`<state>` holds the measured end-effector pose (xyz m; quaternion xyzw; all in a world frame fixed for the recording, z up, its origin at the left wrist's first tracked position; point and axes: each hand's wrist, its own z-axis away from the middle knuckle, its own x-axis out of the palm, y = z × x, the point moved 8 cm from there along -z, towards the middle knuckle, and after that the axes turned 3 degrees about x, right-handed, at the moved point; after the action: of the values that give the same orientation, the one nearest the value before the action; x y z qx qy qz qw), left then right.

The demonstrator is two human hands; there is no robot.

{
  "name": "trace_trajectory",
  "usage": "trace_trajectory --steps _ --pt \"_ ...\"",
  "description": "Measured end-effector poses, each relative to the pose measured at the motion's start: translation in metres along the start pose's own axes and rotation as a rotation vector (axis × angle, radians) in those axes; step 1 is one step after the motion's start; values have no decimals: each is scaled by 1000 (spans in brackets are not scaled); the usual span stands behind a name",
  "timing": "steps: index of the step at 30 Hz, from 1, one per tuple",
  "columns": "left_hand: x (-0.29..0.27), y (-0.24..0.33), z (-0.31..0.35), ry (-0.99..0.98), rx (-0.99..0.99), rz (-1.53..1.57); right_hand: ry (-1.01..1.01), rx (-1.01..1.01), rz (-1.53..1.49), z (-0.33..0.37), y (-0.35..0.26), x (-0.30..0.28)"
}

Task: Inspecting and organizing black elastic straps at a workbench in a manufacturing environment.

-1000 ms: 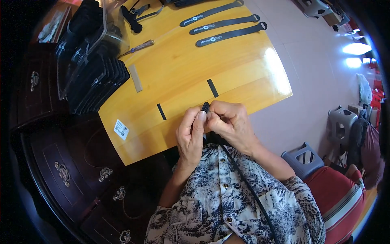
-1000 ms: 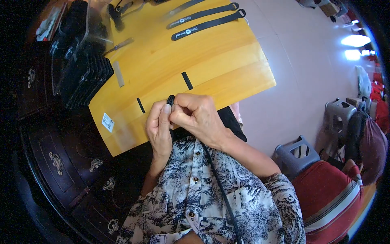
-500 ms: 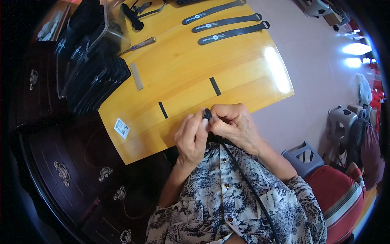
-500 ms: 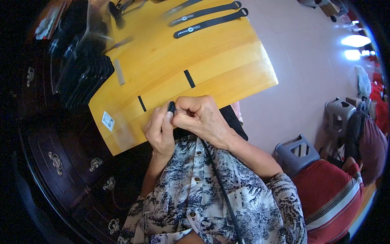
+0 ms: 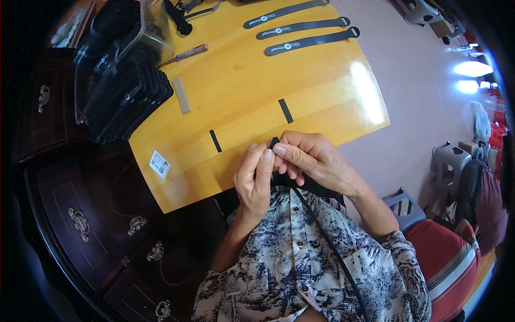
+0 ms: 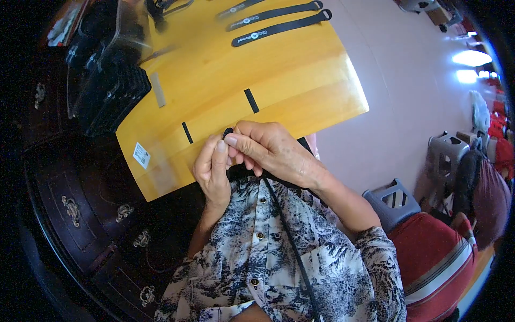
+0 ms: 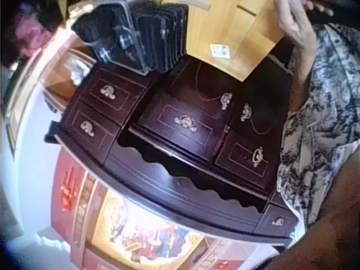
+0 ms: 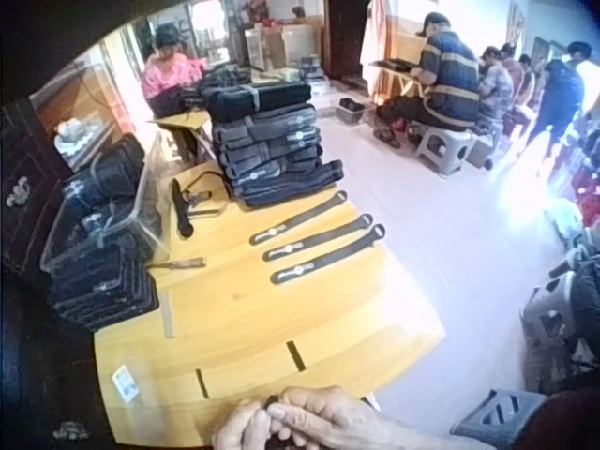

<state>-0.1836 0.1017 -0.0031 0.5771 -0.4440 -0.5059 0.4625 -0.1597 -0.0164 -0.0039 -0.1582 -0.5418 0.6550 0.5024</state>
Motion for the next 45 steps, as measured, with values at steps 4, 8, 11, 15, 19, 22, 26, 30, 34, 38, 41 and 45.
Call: trace_trajectory --steps 4,8,11,15,19,22,26,30,34,38,41,45 --pt "4 3 -1 -35 -3 15 5 -20 218 3 -7 -1" --pt "2 12 -3 -50 105 -85 47 -221 425 5 -17 -3" --pt "2 7 0 -105 43 87 5 -293 530 7 -21 1" --pt "5 5 5 -201 -6 263 9 -507 480 15 -33 7" --pt "2 19 7 -114 -44 193 42 -656 566 21 -42 12" --pt "2 21 4 -73 -82 162 142 -684 576 22 -40 14" --pt "21 0 1 -36 -489 544 -13 -834 686 39 -31 54" --pt "5 10 -5 11 -226 512 204 -548 480 31 -44 23" --pt "-3 18 -9 14 -95 318 229 -319 280 17 -41 5" --pt "-5 35 -7 43 202 -25 151 -207 287 9 -35 6" --pt "-8 26 -3 -4 123 -31 110 -151 216 9 -35 7" --pt "-6 33 -4 19 310 -116 137 -261 360 9 -32 8"
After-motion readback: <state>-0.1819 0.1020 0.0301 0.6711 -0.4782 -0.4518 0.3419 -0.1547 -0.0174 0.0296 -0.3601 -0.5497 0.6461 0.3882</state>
